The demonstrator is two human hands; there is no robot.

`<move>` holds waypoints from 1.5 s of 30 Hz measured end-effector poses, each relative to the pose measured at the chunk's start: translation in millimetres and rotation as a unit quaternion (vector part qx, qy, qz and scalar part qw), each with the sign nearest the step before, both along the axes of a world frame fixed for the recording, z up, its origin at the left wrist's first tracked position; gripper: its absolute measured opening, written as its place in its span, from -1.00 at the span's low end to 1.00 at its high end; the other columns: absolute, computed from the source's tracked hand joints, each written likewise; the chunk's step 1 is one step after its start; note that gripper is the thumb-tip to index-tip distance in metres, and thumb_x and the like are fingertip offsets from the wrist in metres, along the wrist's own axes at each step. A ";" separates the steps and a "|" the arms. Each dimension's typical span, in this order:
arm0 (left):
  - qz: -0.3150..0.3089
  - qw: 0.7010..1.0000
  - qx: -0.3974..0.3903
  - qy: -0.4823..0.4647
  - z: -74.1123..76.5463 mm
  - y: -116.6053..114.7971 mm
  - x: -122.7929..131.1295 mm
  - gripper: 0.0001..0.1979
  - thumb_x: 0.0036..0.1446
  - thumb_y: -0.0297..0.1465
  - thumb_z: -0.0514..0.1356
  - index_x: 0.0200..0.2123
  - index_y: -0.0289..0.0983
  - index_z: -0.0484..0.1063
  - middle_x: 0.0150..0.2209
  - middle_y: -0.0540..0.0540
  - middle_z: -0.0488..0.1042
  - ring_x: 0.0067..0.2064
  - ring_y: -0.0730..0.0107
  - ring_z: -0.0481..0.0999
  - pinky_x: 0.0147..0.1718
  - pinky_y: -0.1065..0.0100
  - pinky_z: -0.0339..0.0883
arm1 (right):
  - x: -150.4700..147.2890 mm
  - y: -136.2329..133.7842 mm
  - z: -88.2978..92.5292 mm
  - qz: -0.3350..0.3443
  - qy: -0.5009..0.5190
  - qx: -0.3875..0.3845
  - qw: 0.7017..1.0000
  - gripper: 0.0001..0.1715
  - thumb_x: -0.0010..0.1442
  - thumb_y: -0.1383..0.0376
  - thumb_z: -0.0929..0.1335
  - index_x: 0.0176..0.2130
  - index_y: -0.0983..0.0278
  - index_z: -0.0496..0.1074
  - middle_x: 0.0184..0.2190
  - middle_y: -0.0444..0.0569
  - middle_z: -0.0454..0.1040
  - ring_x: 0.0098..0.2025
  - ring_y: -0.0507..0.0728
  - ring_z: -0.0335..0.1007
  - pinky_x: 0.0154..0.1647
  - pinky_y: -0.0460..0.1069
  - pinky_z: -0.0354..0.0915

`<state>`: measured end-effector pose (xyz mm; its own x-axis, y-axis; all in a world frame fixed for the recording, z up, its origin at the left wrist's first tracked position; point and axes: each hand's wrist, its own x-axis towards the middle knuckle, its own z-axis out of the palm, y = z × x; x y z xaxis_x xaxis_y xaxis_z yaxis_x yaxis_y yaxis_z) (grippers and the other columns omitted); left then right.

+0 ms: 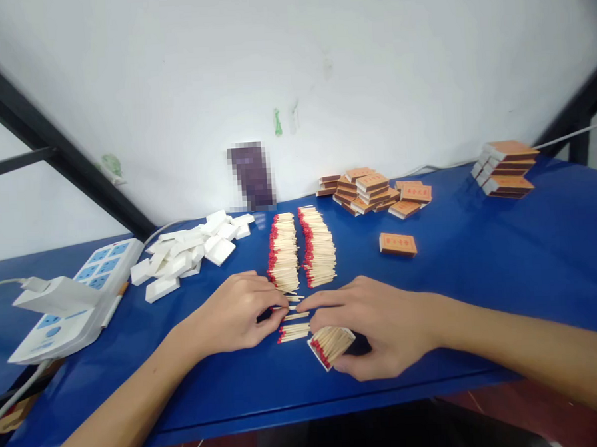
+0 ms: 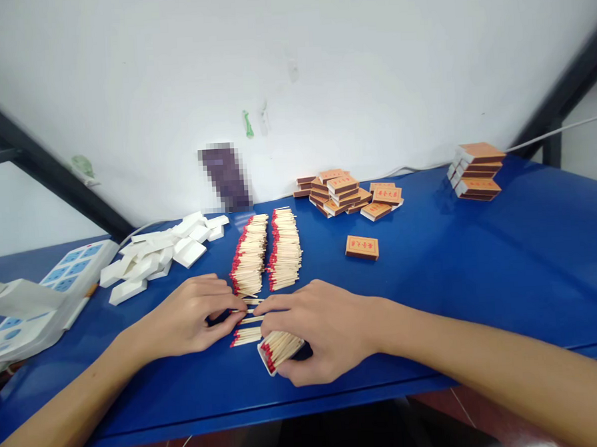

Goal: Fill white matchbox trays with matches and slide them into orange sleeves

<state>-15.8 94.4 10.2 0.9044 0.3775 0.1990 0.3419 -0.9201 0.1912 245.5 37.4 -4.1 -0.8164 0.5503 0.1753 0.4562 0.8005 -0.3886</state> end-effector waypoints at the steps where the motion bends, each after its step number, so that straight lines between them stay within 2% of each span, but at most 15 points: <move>1: -0.002 1.000 -0.003 -0.001 -0.5 -0.2 0.4 -0.81 0.29 -0.47 0.13 -0.24 -0.24 0.57 -0.39 -0.01 0.59 -0.37 0.35 0.49 -0.34 0.29 0.24 | -0.2 0.2 -0.3 -0.001 0.002 0.001 1.000 -0.63 0.15 0.14 0.38 -0.06 0.22 0.44 0.20 0.00 0.42 -0.18 0.14 0.53 -0.28 -0.01 0.29; 7: -0.003 1.000 -0.030 0.002 -0.3 -3.8 3.4 -0.81 0.30 -0.43 0.12 -0.23 -0.24 0.56 -0.46 -0.01 0.53 -0.43 0.36 0.47 -0.34 0.28 0.25 | 0.5 0.2 -1.8 0.004 0.011 0.003 1.000 -0.62 0.14 0.14 0.38 -0.06 0.22 0.43 0.12 -0.02 0.45 -0.27 0.08 0.49 -0.31 -0.02 0.27; 14: -0.011 0.999 -0.048 -0.015 -1.2 -5.8 2.6 -0.82 0.19 -0.38 0.20 -0.16 -0.25 0.54 -0.36 -0.03 0.59 -0.36 0.28 0.53 -0.31 0.26 0.31 | 2.0 3.7 0.3 0.000 0.034 -0.024 0.999 -0.69 0.13 0.18 0.37 -0.13 0.28 0.42 -0.07 0.01 0.47 -0.32 0.07 0.43 -0.35 -0.04 0.27; 19: -0.016 0.999 -0.047 -0.013 -3.0 -7.9 3.1 -0.81 0.18 -0.37 0.21 -0.14 -0.24 0.53 -0.35 -0.04 0.59 -0.35 0.27 0.53 -0.29 0.24 0.30 | 2.2 4.4 1.4 0.011 0.033 -0.046 0.998 -0.70 0.12 0.20 0.37 -0.14 0.28 0.41 -0.13 -0.01 0.47 -0.31 0.09 0.42 -0.34 -0.04 0.29; 34: -0.010 1.000 -0.022 -0.001 2.0 -9.0 1.3 -0.86 0.16 -0.36 0.23 -0.22 -0.25 0.53 -0.40 -0.02 0.55 -0.38 0.28 0.49 -0.32 0.23 0.26 | 2.8 4.5 -0.5 0.035 0.035 -0.033 0.998 -0.67 0.14 0.20 0.37 -0.10 0.27 0.40 -0.10 0.03 0.48 -0.23 0.11 0.44 -0.26 -0.03 0.33; 45: -0.009 1.000 -0.028 0.009 0.3 -8.9 0.6 -0.87 0.18 -0.32 0.21 -0.26 -0.24 0.49 -0.42 -0.01 0.51 -0.39 0.28 0.47 -0.32 0.24 0.23 | 2.3 4.3 -0.1 0.019 0.033 -0.038 0.999 -0.65 0.10 0.18 0.39 -0.11 0.27 0.43 -0.03 -0.01 0.48 -0.21 0.10 0.47 -0.27 -0.03 0.30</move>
